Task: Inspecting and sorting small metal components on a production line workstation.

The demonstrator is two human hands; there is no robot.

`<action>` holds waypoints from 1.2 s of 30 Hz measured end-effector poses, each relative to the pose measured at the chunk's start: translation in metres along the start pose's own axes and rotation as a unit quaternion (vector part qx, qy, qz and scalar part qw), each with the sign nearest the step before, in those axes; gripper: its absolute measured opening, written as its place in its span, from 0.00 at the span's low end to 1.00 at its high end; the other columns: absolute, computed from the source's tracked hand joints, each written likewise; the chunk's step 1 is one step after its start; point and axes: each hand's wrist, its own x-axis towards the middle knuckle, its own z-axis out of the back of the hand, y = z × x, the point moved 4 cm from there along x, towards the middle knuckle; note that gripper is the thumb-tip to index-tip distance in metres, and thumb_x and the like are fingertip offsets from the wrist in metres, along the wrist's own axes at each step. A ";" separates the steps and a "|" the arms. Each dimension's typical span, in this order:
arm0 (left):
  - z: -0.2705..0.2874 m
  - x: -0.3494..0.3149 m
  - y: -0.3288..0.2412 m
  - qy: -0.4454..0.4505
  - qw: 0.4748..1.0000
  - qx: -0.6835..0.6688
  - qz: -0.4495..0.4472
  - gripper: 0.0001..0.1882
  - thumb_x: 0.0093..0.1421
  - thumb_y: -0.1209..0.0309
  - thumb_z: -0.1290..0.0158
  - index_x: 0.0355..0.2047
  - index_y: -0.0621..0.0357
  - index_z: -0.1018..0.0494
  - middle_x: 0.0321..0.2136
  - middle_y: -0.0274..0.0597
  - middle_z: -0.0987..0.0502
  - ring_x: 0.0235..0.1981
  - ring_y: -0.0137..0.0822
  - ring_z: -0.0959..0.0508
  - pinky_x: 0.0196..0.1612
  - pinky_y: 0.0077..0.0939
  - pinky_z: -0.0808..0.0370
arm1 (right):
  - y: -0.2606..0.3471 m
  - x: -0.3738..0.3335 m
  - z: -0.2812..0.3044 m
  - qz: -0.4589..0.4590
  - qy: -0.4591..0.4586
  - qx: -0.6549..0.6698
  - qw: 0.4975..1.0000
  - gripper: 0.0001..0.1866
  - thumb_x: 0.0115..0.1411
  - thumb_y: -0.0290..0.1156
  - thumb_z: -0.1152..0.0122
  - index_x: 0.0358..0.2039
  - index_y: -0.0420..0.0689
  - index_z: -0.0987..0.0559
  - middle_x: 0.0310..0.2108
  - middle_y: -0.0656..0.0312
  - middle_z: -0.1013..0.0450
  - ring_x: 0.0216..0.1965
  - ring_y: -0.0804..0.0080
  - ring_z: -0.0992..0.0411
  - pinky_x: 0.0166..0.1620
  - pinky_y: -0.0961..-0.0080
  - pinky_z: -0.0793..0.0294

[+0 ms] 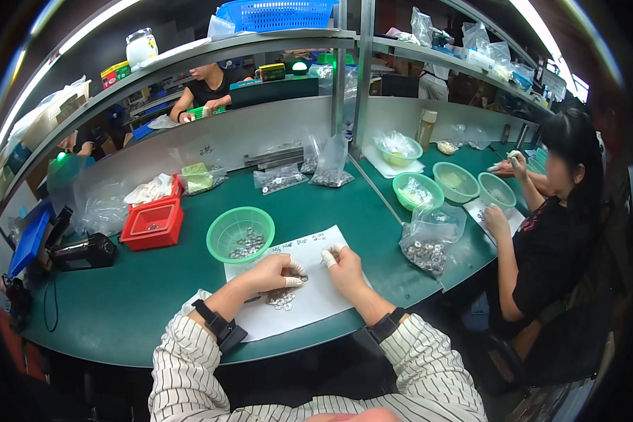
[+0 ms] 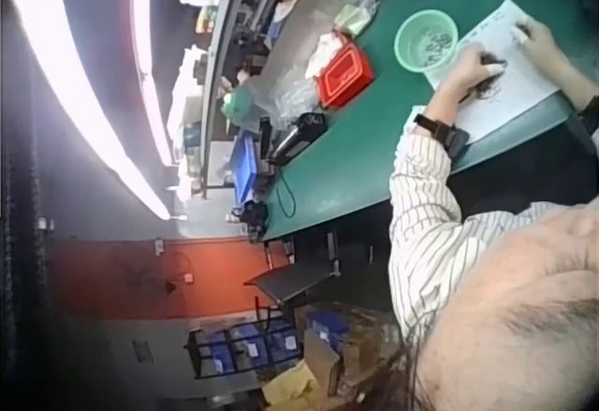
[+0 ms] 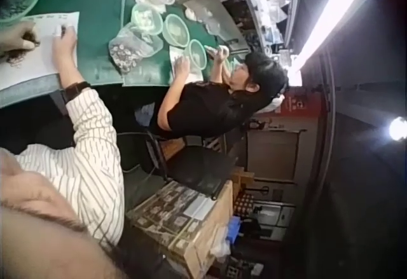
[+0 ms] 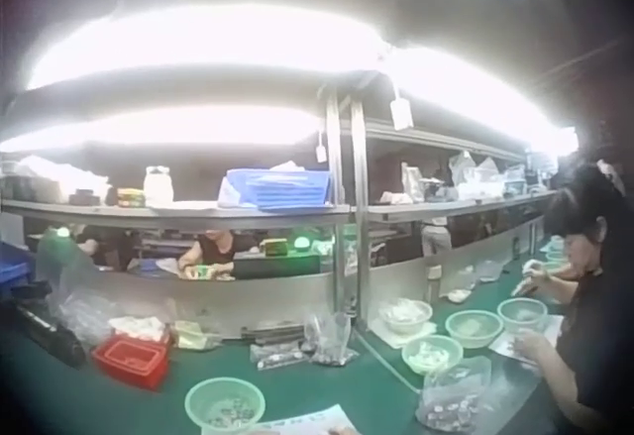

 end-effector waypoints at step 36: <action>0.002 0.004 0.008 -0.039 0.999 0.013 -0.012 0.10 0.48 0.68 0.38 0.31 0.58 0.21 0.25 0.37 0.26 0.27 0.31 0.25 0.31 0.22 0.29 | 0.012 -0.017 -0.006 -0.025 0.129 -0.047 0.990 0.05 0.60 0.27 0.42 0.35 0.39 0.23 0.27 0.67 0.25 0.26 0.84 0.29 0.27 0.88 0.32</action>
